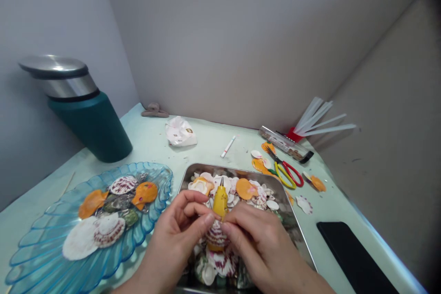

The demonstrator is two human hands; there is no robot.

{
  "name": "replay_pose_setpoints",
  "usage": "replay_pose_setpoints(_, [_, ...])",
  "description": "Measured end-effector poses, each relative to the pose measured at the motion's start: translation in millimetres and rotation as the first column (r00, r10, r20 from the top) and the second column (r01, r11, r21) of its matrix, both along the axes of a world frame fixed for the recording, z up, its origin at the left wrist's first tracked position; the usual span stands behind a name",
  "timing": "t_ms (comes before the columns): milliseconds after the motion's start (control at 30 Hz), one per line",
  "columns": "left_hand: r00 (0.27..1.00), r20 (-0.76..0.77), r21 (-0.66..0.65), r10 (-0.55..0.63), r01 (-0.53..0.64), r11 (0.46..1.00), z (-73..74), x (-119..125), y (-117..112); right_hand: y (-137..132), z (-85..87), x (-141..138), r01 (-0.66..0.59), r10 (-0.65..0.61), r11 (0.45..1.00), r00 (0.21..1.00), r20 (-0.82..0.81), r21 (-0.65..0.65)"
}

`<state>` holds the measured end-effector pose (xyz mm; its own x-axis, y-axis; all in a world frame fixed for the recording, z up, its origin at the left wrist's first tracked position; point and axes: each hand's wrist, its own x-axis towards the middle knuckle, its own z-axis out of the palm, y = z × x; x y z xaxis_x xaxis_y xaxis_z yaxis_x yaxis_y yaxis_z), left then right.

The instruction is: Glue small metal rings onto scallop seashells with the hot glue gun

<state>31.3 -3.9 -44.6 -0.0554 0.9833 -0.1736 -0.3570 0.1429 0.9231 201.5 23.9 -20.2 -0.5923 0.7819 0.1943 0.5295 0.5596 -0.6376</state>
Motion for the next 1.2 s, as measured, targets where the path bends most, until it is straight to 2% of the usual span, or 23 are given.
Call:
replay_pose_setpoints(200, [1.0, 0.011, -0.014, 0.007, -0.007, 1.0, 1.0, 0.9, 0.0, -0.3, 1.9, -0.3, -0.007, 0.005, 0.999, 0.999, -0.041, -0.031])
replay_pose_setpoints(400, [1.0, -0.008, 0.024, -0.015, 0.016, 1.0, 1.6, 3.6, 0.8, -0.2, 1.6, -0.3, 0.066, -0.075, 0.996, 0.985, -0.154, -0.064])
replay_pose_setpoints(600, [1.0, 0.015, 0.005, 0.003, -0.003, 1.0, -0.8, 3.1, 0.9, 1.6, 1.3, -0.4, 0.09, -0.097, 0.991, 0.993, -0.064, -0.102])
replay_pose_setpoints(1200, [0.999, -0.036, 0.035, -0.028, 0.029, 0.999, -2.6, 4.3, 0.9, 3.8, -2.0, 4.1, 0.036, -0.036, 0.996, 0.999, 0.007, 0.082])
